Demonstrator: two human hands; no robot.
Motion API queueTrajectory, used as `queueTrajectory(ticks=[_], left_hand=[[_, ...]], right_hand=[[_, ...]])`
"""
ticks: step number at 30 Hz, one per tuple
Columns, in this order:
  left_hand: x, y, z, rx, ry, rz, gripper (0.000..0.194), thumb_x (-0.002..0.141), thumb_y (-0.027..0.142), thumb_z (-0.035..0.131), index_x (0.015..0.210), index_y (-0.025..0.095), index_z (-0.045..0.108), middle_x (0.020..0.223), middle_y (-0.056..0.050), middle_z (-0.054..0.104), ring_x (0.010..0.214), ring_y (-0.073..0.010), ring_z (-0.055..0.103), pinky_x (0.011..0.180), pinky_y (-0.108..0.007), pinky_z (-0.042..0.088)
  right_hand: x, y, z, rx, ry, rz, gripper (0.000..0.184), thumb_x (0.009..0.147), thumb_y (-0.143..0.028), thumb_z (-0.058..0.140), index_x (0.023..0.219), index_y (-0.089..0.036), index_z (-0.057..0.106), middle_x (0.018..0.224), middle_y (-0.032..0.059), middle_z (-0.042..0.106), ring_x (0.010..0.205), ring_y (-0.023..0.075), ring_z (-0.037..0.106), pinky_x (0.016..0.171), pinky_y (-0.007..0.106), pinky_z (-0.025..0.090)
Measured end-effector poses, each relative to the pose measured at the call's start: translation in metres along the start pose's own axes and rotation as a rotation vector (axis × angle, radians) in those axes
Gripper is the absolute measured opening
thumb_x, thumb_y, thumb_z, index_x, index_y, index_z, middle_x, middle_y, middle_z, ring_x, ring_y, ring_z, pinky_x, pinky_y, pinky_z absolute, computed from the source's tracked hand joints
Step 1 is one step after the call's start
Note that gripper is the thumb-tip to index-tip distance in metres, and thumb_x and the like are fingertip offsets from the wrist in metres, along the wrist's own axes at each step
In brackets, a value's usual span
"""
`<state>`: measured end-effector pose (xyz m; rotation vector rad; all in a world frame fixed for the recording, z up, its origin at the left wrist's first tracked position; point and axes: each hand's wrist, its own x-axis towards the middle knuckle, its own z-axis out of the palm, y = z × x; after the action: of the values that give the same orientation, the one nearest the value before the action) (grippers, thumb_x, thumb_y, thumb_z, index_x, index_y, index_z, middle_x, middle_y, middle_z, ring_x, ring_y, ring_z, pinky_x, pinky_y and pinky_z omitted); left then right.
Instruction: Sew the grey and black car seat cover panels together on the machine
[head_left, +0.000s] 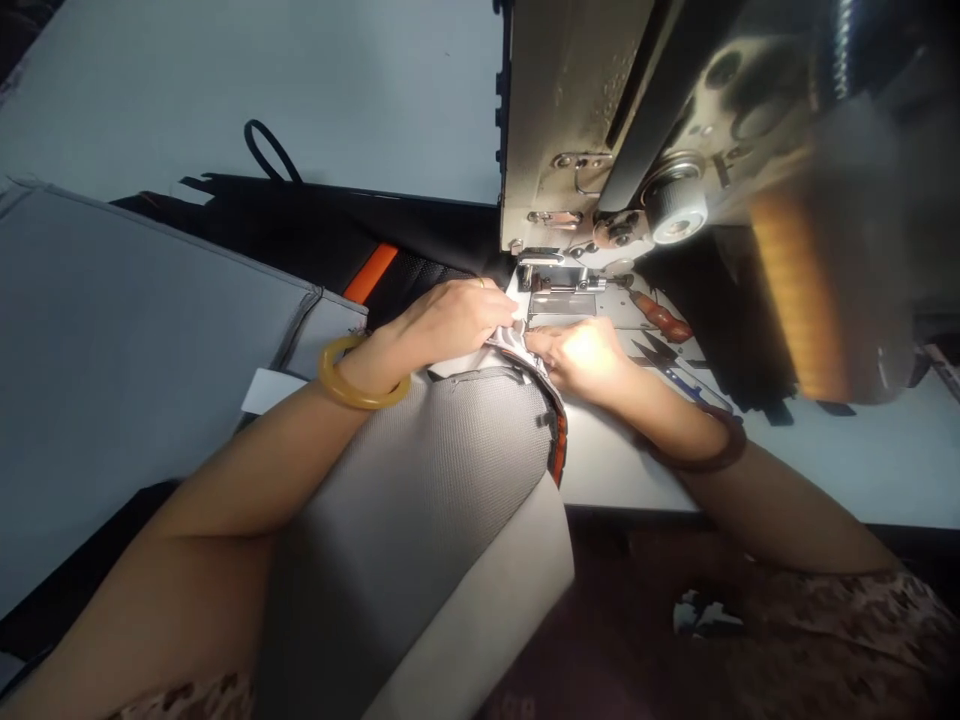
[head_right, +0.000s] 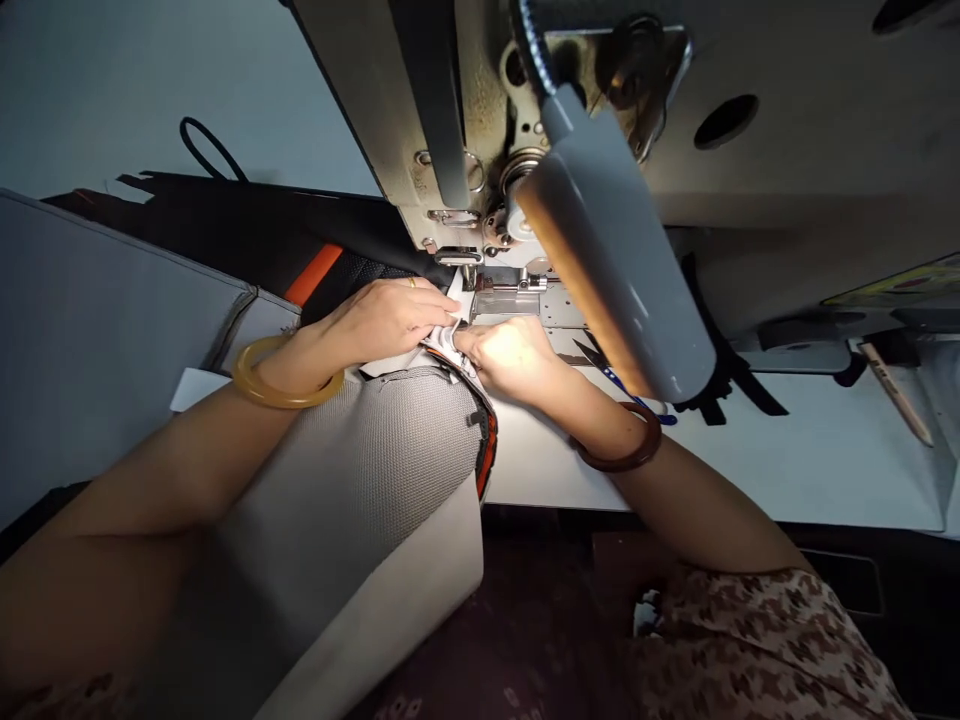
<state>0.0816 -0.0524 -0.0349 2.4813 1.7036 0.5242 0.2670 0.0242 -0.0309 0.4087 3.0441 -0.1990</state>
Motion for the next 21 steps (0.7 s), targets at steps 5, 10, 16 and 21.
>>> queueTrajectory(ticks=[5,10,16,21], left_hand=[[0.006,-0.001,-0.001,0.067,-0.057,-0.018,0.030,0.085,0.012,0.040,0.084,0.015,0.070,0.092,-0.005,0.070,0.086,-0.0161,0.063,0.083,-0.029,0.050],[0.014,-0.005,-0.002,0.113,-0.112,-0.041,0.031,0.084,0.011,0.039,0.085,0.015,0.070,0.097,-0.006,0.069,0.089,-0.0173,0.062,0.085,-0.031,0.048],[0.002,0.014,-0.012,-0.053,-0.102,-0.142,0.032,0.082,0.013,0.038,0.092,0.015,0.068,0.102,-0.005,0.068,0.097,-0.0172,0.061,0.091,-0.030,0.046],[-0.021,0.029,-0.016,-0.075,-0.094,-0.141,0.036,0.083,0.016,0.041,0.113,0.016,0.061,0.122,-0.007,0.061,0.116,-0.0198,0.052,0.104,-0.033,0.040]], right_hand=[[0.002,0.005,-0.002,-0.012,-0.046,0.027,0.023,0.076,-0.012,0.042,0.082,-0.016,0.064,0.071,0.0044,0.064,0.059,0.0139,0.045,0.053,0.027,0.016],[0.006,0.013,0.000,0.001,-0.017,0.014,0.024,0.074,-0.012,0.044,0.084,-0.016,0.065,0.080,0.0066,0.067,0.064,0.0154,0.048,0.053,0.028,0.016],[0.004,0.014,0.002,0.016,0.027,-0.005,0.029,0.080,-0.013,0.039,0.088,-0.018,0.067,0.085,0.0061,0.067,0.063,0.0149,0.047,0.052,0.029,0.016],[-0.003,0.013,0.008,0.245,0.129,-0.039,0.029,0.088,-0.022,0.039,0.091,-0.019,0.067,0.089,0.0042,0.065,0.069,0.0138,0.051,0.055,0.025,0.023]])
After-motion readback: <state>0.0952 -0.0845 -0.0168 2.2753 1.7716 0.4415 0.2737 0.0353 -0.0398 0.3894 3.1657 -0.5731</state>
